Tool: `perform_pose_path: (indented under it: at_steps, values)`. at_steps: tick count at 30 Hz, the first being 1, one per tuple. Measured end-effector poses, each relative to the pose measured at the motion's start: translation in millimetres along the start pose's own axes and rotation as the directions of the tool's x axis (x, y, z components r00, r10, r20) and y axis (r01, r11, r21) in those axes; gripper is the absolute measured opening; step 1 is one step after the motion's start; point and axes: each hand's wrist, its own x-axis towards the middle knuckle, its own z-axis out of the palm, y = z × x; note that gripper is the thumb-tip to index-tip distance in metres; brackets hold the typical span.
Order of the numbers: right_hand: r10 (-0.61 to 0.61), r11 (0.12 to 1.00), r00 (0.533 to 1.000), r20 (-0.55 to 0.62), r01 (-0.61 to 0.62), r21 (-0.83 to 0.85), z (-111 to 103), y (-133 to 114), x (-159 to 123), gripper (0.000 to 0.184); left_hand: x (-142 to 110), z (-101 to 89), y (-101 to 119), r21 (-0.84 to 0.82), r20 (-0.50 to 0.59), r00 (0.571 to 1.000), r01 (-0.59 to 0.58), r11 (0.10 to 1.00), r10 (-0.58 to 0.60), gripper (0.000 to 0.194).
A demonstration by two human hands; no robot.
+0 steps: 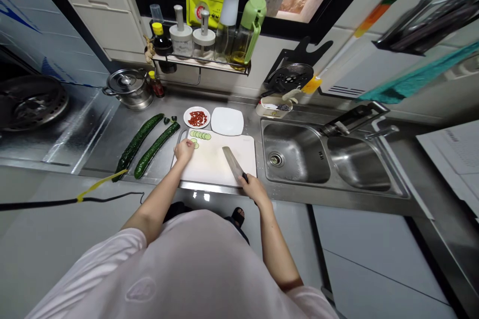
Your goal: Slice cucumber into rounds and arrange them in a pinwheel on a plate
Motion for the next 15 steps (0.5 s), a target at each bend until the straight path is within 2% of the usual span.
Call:
perform_pose_path:
  at_steps: [7,15]
  values:
    - [-0.013,1.0,1.0,-0.007,0.013,-0.014,1.7,3.0,1.4,0.047,0.6,-2.0,1.6,0.106,-0.103,0.994,0.03,0.994,-0.019,0.019]
    - [-0.008,1.0,1.0,0.002,0.008,-0.004,4.1,3.1,3.1,0.048,-7.3,-6.6,3.4,0.134,-0.119,0.993,0.014,0.991,0.002,0.023]
